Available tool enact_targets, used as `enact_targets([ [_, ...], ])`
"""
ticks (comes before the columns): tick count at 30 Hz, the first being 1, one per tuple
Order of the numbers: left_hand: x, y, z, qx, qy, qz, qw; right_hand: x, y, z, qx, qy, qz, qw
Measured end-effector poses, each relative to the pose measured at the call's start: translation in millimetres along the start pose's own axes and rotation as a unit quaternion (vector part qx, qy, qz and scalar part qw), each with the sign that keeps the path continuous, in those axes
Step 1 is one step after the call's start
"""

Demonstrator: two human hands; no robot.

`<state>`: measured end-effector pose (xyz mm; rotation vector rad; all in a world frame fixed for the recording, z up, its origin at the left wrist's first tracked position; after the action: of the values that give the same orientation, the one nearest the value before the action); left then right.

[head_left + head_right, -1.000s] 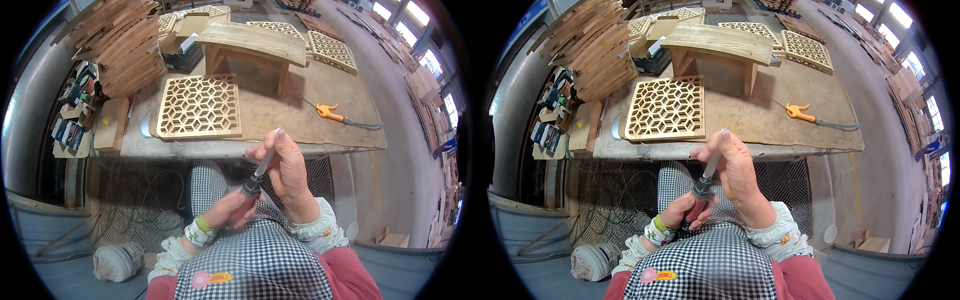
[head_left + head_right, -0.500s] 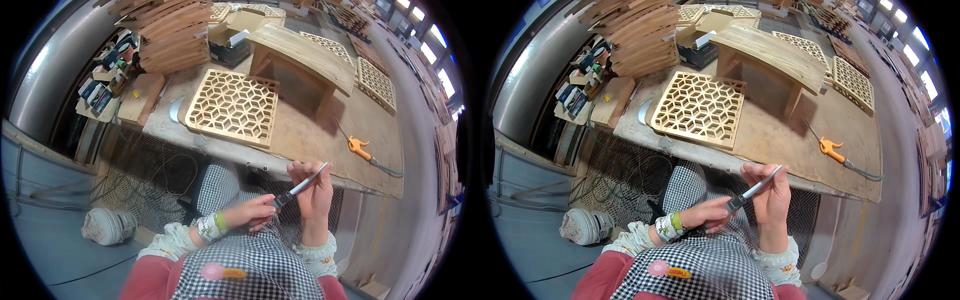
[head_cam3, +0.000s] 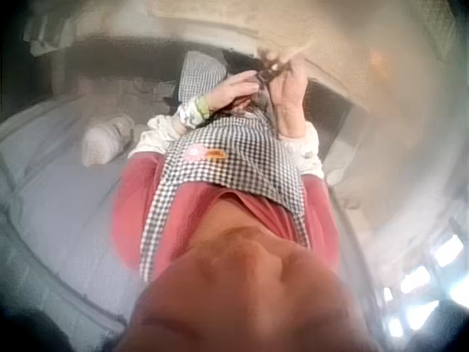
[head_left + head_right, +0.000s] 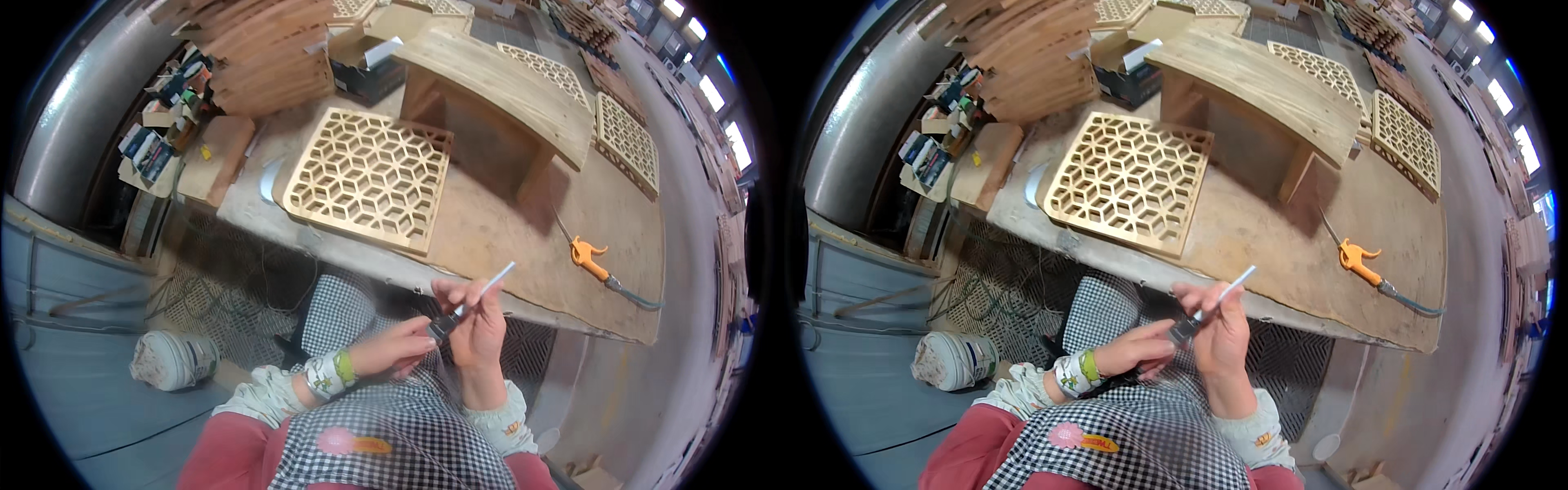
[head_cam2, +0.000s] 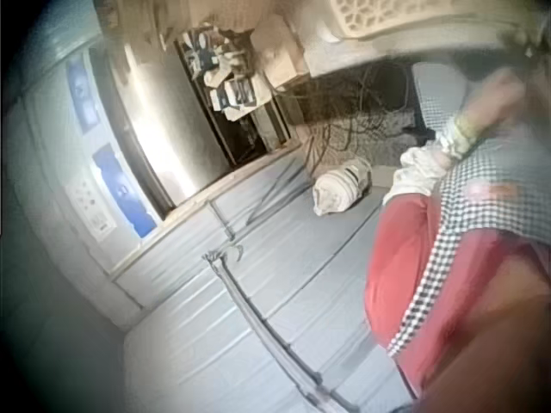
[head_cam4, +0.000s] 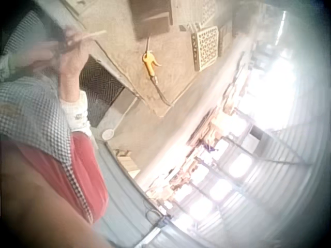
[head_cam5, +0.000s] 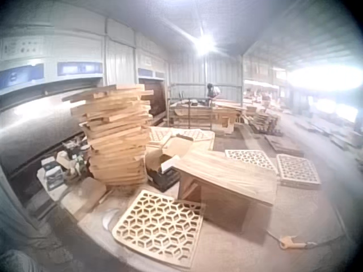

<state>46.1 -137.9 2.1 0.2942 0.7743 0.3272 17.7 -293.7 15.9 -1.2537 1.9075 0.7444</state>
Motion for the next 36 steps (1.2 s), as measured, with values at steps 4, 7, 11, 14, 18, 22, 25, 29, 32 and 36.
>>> enact_targets([
  [4,10.8,-1.0,-0.2,-0.017,0.027,0.017,0.999,-4.0,-18.3,13.2,-0.069,-0.025,-0.031,0.997],
  [7,19.3,0.7,4.9,-0.045,0.016,0.021,0.999,-0.9,-36.7,28.8,-0.079,-0.086,-0.104,0.988],
  [11,27.9,9.9,19.9,-0.067,0.043,0.035,0.996,-25.2,-57.0,36.5,-0.124,-0.052,-0.022,0.991],
  [14,39.6,20.2,17.0,-0.082,0.028,0.062,0.994,-19.9,-69.9,52.6,-0.153,-0.104,-0.067,0.98],
  [18,50.0,36.7,9.7,-0.098,0.06,0.085,0.99,-29.8,-81.6,70.1,-0.19,-0.005,-0.171,0.967],
  [22,70.3,65.2,12.4,-0.117,0.073,0.119,0.983,-55.0,-145.9,41.1,-0.066,0.452,-0.134,0.88],
  [25,86.0,87.1,12.5,-0.118,0.05,0.143,0.981,-33.3,-238.8,19.5,0.074,0.737,-0.062,0.669],
  [29,99.6,112.6,-9.5,-0.095,0.052,0.169,0.98,-26.4,-329.5,17.0,0.008,0.907,-0.042,0.418],
  [32,104.3,128.7,-30.6,-0.065,0.078,0.181,0.978,-15.5,-366.7,16.8,-0.083,0.914,-0.075,0.391],
  [36,112.7,132.8,-45.2,-0.065,0.059,0.152,0.984,-14.0,-370.7,19.7,-0.103,0.94,-0.086,0.314],
])
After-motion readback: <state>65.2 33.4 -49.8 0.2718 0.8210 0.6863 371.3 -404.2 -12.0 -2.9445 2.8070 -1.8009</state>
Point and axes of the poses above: each hand's wrist, its own y-axis away from the middle knuckle, its own x-axis out of the back of the hand, z = x × y, the point moved 4 cm from there along -y, towards the middle knuckle, and after that the axes turned 2 degrees about -z, right-handed, at the moved point
